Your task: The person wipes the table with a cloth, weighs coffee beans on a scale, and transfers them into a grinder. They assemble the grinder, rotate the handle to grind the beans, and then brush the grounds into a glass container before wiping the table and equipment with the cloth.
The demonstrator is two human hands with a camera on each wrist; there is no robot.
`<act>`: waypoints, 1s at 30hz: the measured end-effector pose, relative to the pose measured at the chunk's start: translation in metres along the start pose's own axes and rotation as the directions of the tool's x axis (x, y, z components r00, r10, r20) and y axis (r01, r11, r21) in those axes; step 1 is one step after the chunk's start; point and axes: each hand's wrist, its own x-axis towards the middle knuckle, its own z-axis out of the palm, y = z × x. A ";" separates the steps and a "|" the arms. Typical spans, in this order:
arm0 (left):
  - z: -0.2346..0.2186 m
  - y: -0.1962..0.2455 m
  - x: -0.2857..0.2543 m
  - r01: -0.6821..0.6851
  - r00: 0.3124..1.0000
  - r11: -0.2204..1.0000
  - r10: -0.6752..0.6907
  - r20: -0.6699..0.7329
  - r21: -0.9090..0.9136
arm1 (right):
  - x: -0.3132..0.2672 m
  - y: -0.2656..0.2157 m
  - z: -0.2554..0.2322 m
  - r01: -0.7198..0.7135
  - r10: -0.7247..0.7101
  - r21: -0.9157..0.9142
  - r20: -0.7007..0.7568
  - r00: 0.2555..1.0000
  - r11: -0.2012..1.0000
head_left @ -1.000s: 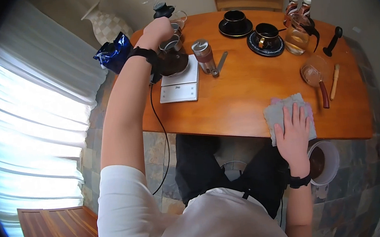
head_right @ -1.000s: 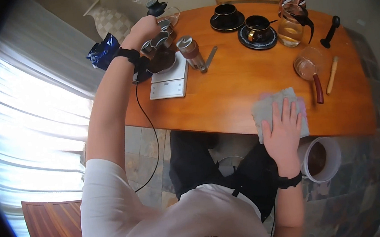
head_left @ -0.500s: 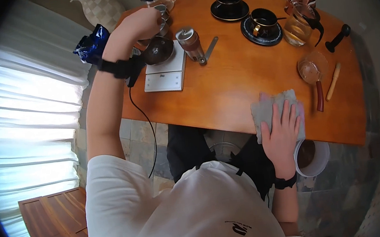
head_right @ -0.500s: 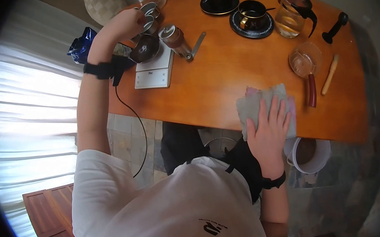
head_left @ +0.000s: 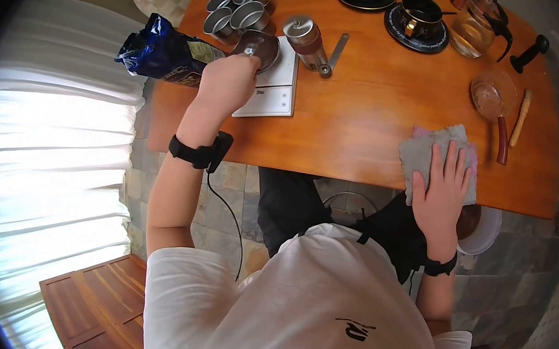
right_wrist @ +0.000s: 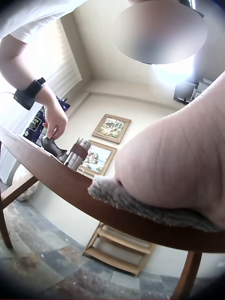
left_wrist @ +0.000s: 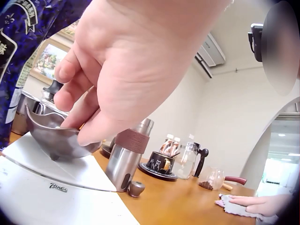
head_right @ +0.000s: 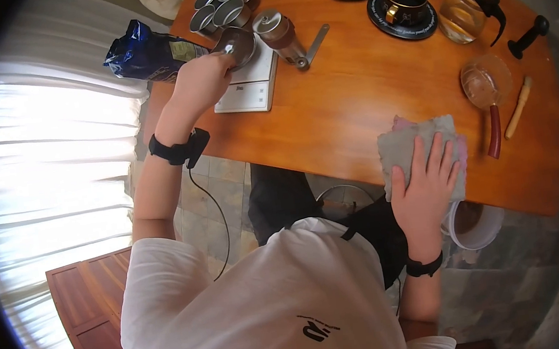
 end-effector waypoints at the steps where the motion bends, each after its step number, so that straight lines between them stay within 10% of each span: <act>1: 0.002 -0.001 0.000 0.005 1.000 1.000 -0.005 -0.004 -0.005 | -0.001 0.000 -0.001 0.001 -0.001 -0.004 0.001 1.000 1.000; 14: -0.022 0.015 -0.012 -0.118 0.990 0.992 0.116 -0.077 -0.032 | 0.001 -0.002 -0.007 -0.025 0.025 0.030 0.008 1.000 0.999; 17: -0.067 0.009 0.000 -0.164 0.905 0.978 0.098 -0.414 -0.129 | 0.001 -0.003 -0.008 -0.037 0.037 0.045 0.008 0.999 0.998; 19: -0.078 -0.011 0.033 -0.057 0.917 0.973 -0.039 -0.398 -0.225 | 0.002 -0.004 -0.009 -0.025 0.025 0.036 -0.002 1.000 0.999; 21: -0.071 -0.031 0.080 0.066 0.954 0.944 -0.154 -0.256 -0.322 | 0.002 -0.005 -0.009 -0.015 0.016 0.036 -0.017 1.000 0.999; 23: -0.037 -0.052 0.118 0.167 0.986 0.985 -0.168 0.020 0.041 | 0.001 -0.003 -0.008 -0.008 0.009 0.026 -0.039 0.999 1.000; 26: 0.001 -0.085 0.150 0.058 0.960 0.992 -0.086 0.268 0.112 | 0.000 0.000 -0.007 -0.021 0.022 0.027 -0.033 0.999 0.999; 30: 0.015 -0.095 0.160 0.278 0.900 0.957 -0.227 0.372 -0.087 | -0.002 0.000 -0.006 -0.016 0.018 0.046 -0.026 1.000 0.999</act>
